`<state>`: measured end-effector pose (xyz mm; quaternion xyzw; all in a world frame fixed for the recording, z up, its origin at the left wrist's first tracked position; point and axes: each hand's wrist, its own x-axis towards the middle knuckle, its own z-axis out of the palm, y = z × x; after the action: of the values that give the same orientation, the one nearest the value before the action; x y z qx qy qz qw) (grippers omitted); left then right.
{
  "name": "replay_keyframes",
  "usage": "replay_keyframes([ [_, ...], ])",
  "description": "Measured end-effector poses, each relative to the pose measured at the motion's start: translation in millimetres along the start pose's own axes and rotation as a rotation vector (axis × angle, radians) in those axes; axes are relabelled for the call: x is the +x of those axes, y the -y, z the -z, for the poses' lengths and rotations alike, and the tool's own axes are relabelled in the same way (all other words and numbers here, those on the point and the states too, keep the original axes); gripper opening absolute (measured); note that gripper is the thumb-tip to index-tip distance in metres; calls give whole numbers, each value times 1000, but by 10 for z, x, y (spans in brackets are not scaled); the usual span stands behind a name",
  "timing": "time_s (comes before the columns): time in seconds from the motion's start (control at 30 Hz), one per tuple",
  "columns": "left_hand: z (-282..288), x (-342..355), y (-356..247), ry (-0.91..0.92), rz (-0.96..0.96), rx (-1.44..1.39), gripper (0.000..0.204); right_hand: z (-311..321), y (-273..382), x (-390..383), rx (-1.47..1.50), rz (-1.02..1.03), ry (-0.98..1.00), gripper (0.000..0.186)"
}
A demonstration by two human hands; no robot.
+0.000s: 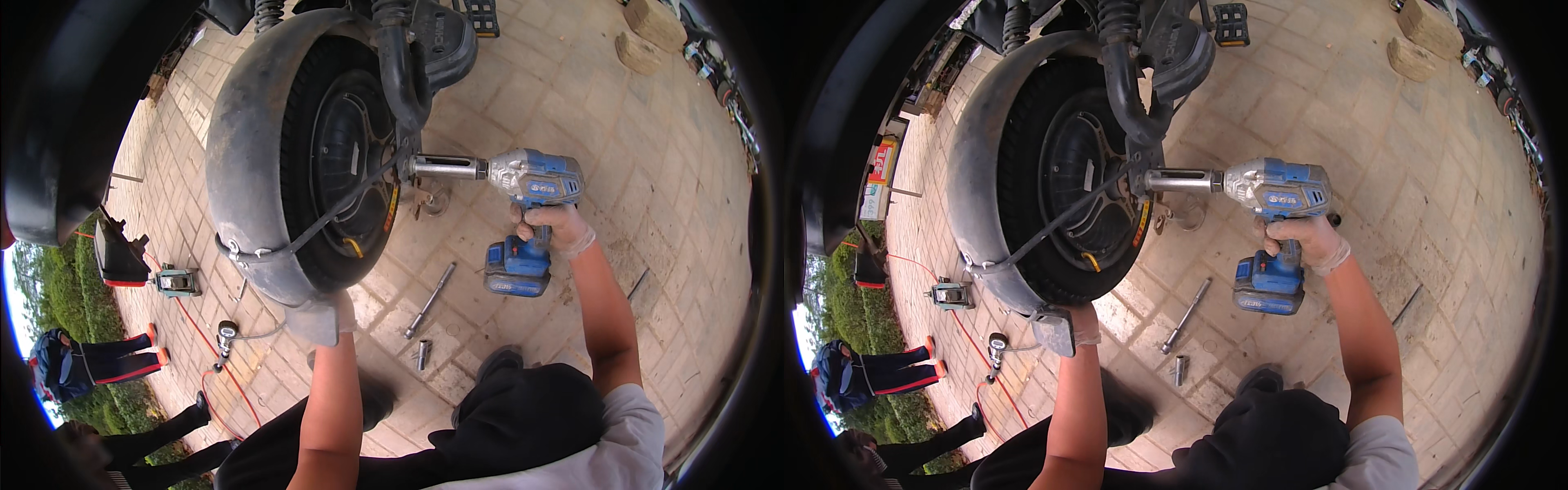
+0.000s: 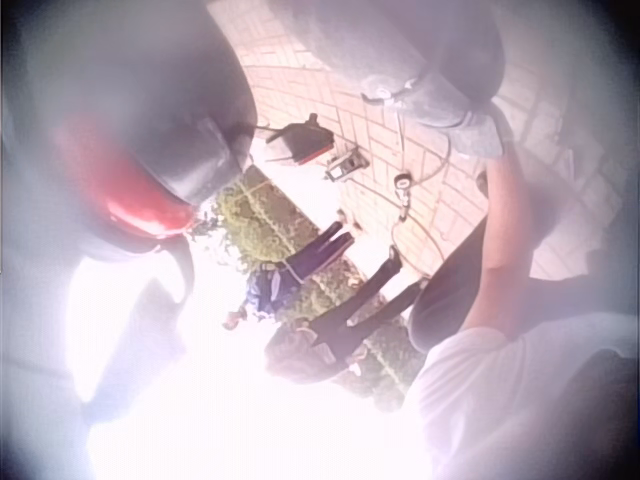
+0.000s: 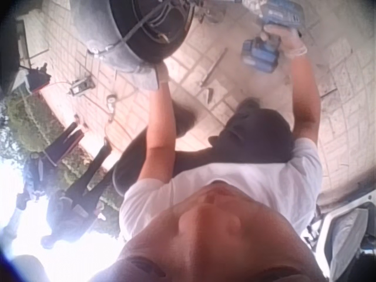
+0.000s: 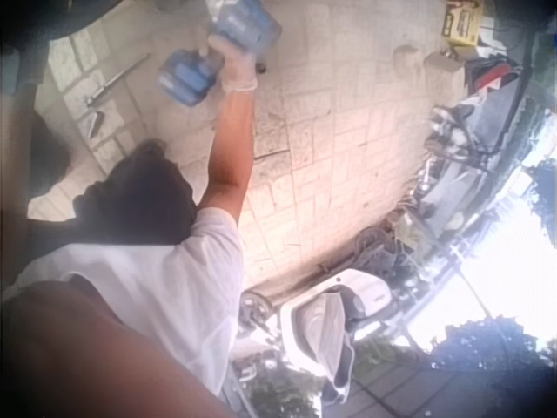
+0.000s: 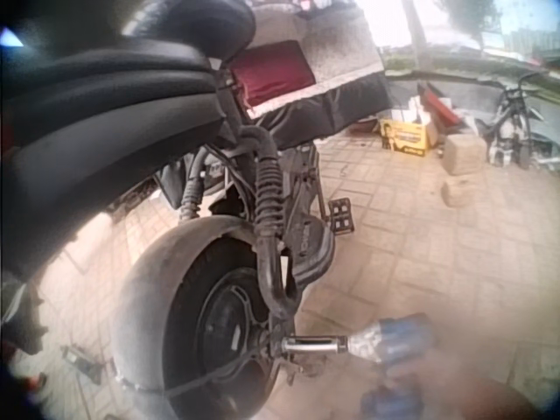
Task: The person works on the rear wheel of a motorcycle, adjusting the brake assembly and tightening bolts. They use a tire pressure gauge to check the tire, then use a cordless impact wrench to secure the axle nut and other fasteners.
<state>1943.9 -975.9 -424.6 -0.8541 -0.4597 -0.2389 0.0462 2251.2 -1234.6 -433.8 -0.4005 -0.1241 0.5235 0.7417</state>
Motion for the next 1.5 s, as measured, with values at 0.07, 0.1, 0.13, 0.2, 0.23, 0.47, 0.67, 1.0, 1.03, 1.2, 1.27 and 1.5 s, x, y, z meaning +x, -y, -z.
replay_keyframes([
  [0.07, -2, 2, 9, 13, -1, -29, 44, 26, -33, 7, -41, 42, -20, 56],
  [0.1, -6, 6, 21, 13, 0, -34, 44, 48, -48, 21, -64, 72, -3, 56],
  [0.13, -7, 4, 28, 13, 1, -43, 44, 82, -57, 32, -103, 70, -12, 56],
  [0.2, -16, 18, 47, 17, -1, -69, 43, 168, -54, 54, -177, 98, 14, 56],
  [0.23, -15, 35, 57, 13, -5, -81, 43, 212, -38, 44, -182, 113, 12, 56],
  [0.47, -118, 355, 124, 135, 13, -358, 43, 100, 422, -600, -275, 359, -131, 61],
  [0.67, -451, 738, 395, 675, 289, -1286, 42, -1023, 1019, -1097, -259, 620, -245, 55],
  [1.0, -495, 1025, 732, 1285, 685, -1688, 32, -2529, 2104, -1450, -672, 692, -913, 35],
  [1.03, -444, 1037, 943, 1170, 787, -1563, 29, -2557, 2193, -1434, -707, 580, -906, 35],
  [1.2, 274, 1026, 2973, 957, 1135, -1195, 18, -2823, 2118, -1630, -653, 297, -1161, 31],
  [1.27, 832, 1003, 3992, 952, 1325, -1247, 13, -3077, 1938, -1836, -610, 201, -1229, 30],
  [1.5, 1955, 2426, 5456, 1086, 1103, -641, 17, -4162, 809, -2170, -390, -58, -1409, 25],
])
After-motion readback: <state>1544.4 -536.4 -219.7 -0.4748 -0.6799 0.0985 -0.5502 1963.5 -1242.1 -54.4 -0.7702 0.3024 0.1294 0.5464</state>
